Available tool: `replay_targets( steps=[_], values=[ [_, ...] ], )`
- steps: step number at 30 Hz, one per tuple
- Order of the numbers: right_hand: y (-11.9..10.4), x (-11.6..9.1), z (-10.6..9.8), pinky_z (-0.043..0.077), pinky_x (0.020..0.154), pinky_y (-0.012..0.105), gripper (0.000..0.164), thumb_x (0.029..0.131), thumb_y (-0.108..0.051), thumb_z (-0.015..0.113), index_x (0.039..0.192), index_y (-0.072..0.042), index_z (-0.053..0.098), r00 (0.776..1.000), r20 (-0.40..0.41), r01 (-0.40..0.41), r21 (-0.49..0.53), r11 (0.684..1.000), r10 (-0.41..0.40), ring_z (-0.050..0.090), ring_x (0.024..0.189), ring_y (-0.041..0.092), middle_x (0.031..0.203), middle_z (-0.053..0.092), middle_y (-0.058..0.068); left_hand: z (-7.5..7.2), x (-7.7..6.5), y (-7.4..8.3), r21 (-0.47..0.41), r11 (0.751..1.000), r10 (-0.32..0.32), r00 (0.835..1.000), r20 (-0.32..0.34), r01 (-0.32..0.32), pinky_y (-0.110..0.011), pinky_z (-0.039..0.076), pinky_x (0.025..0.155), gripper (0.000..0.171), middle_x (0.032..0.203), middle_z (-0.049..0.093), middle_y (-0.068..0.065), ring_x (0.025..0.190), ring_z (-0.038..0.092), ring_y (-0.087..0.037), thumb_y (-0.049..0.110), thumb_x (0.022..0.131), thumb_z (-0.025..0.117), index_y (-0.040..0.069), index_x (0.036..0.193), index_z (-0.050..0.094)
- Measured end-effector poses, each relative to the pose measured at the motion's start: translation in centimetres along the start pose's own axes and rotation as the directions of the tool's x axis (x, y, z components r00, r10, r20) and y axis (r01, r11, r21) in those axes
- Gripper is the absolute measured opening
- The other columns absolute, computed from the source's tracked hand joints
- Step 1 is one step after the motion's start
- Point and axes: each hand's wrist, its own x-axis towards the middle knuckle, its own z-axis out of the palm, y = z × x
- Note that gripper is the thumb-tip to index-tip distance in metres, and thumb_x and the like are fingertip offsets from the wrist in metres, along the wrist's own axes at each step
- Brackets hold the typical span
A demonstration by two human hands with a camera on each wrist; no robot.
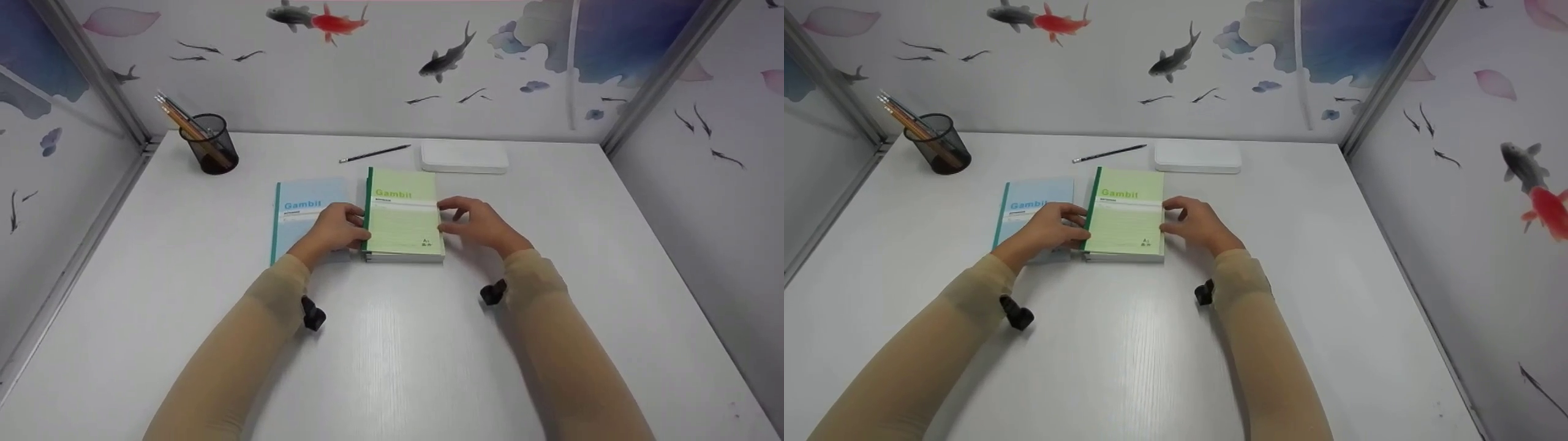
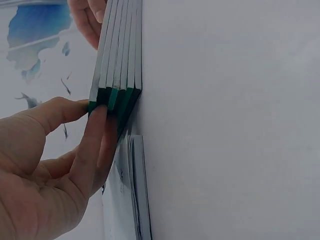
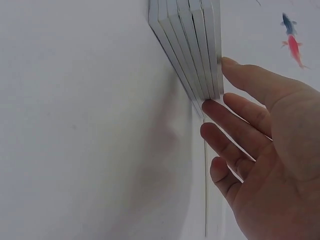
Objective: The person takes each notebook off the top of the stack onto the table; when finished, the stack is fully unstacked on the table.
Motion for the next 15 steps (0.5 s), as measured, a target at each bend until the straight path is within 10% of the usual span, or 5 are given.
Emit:
replay_targets(
  steps=[15],
  values=[
    [-0.2,-0.1,0.3,0.04,0.111,0.051,0.054,0.093,-0.023,0.077,0.144,-0.016,0.06,1.0,0.016,0.0,-0.029,1.0,0.001,0.057,0.122,0.03,0.146,0.06,0.006,-2.3,0.1,-2.0,-0.207,0.978,0.018,0.996,0.083,0.0,-0.036,0.062,0.084,0.055,0.131,0.064,-0.009,0.105,0.07,-0.025,0.012,0.089,0.075,0.015,0.14,0.055]
  ],
)
